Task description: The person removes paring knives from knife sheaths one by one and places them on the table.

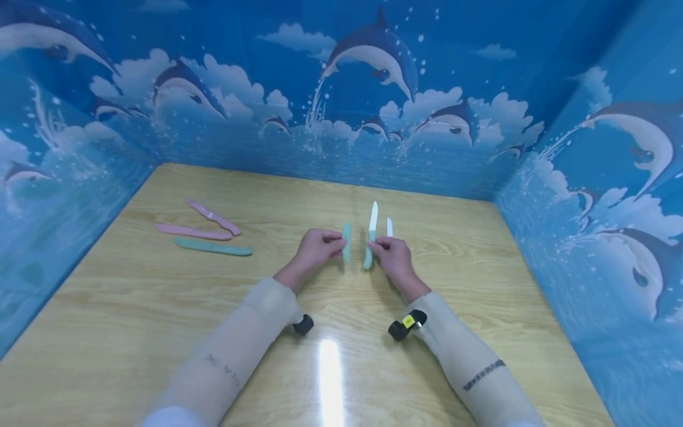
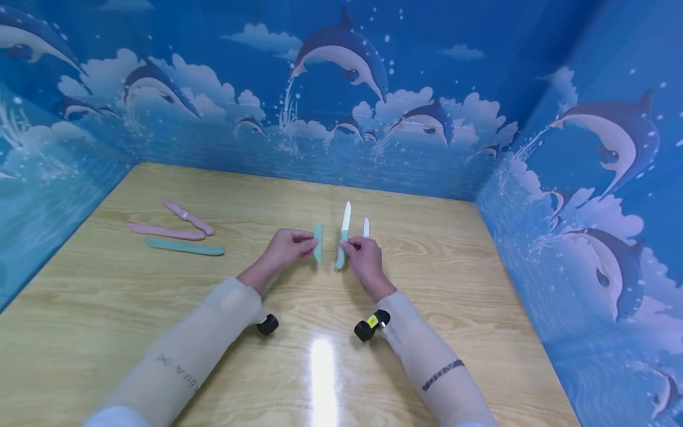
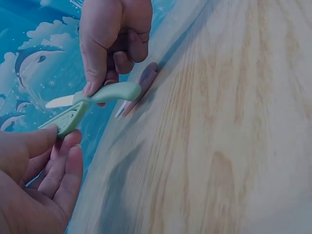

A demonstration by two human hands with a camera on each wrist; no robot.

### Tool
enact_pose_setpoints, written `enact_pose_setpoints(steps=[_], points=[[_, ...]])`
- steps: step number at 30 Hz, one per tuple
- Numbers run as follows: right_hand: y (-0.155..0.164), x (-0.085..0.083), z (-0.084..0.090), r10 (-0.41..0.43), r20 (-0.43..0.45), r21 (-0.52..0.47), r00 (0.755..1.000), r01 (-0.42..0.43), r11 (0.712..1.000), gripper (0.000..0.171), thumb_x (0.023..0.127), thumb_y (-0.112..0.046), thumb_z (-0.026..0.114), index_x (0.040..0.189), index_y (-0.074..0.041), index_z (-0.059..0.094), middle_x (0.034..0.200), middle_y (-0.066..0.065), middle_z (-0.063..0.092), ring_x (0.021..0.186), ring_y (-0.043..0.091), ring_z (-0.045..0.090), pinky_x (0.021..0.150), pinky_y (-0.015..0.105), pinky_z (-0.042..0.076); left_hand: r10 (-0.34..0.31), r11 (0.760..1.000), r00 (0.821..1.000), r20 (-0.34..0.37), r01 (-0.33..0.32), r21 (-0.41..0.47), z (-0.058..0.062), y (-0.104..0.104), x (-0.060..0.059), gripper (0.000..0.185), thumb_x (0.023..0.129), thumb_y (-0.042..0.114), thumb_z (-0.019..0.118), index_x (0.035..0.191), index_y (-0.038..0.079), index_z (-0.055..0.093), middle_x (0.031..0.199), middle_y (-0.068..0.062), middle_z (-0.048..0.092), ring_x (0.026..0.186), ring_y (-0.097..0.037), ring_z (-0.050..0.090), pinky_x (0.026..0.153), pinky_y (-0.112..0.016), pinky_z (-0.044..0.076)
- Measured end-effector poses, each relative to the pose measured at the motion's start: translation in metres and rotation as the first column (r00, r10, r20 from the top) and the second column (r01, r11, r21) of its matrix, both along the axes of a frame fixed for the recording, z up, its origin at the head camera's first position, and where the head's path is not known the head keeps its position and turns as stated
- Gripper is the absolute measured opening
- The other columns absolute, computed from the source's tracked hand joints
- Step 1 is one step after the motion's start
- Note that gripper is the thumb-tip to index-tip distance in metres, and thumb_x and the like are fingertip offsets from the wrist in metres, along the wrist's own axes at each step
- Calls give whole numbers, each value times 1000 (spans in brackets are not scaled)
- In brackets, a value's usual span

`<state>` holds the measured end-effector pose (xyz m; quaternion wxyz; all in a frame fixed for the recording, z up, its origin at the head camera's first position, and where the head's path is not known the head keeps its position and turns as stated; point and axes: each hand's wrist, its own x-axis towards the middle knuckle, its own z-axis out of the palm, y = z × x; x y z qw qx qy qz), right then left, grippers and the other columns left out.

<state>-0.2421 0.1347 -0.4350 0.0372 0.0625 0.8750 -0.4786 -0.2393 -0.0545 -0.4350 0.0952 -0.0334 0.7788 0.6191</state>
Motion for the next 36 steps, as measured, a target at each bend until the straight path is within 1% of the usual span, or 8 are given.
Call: enact_pose_setpoints(steps=[5,10,15,18,22,26,32,36], points=[[0,-5,-3,-19,1,9,1000,19,1000,28,93,-21,67,113,-2,68,101,12,66,85,17,58,70,23,51,7,1000,1000,-2,-7,-21,-5,9,-5,29,91,12,69,116,-1,66,103,-14,71,79,-17,69,71,-23,59],[2,-10,-7,-33,-34,-6,999,33,999,31,90,-18,71,115,-1,65,94,12,67,75,14,58,60,19,48,13,998,1000,1,-13,-68,-10,13,-8,28,90,12,69,115,0,67,102,-14,70,80,-16,68,69,-20,58],[5,-13,-12,-41,-44,-7,998,41,999,39,86,-16,74,119,-3,59,96,14,67,79,18,62,61,23,51,25,995,1000,12,-24,-99,-15,14,-11,33,90,10,70,121,1,64,102,-14,72,78,-16,69,67,-20,58],[5,-15,-15,-45,-52,17,998,46,999,38,85,-16,75,117,-3,59,97,15,67,83,22,63,65,26,52,20,994,1000,10,-19,-108,-16,15,-13,40,89,10,71,126,2,60,101,-15,72,76,-17,69,65,-21,58],[2,-18,-18,-39,-66,64,997,43,997,35,85,-17,75,114,-3,60,98,15,68,84,24,63,68,30,52,11,991,1000,-22,-14,-132,-15,17,-14,43,88,12,72,128,4,58,98,-13,72,73,-16,68,64,-22,57],[-4,-20,-17,-16,-97,148,995,30,989,32,85,-19,75,109,-4,60,96,14,68,81,23,62,66,31,51,10,985,999,-44,-17,-174,-16,19,-14,41,88,12,72,126,5,59,96,-11,73,72,-16,69,63,-23,57],[-8,-20,-14,7,-115,281,993,26,959,24,85,-22,75,97,-7,61,84,9,69,69,20,61,56,29,45,0,971,999,-49,-12,-238,-15,25,-14,38,88,12,72,123,5,59,97,-10,73,71,-15,69,62,-23,56],[-9,-20,-13,30,-115,348,993,12,938,22,85,-24,75,92,-10,61,78,5,69,63,18,59,51,28,41,-5,966,998,-61,-11,-260,-11,29,-15,33,88,12,72,118,5,61,91,-9,73,67,-14,67,57,-22,53]])
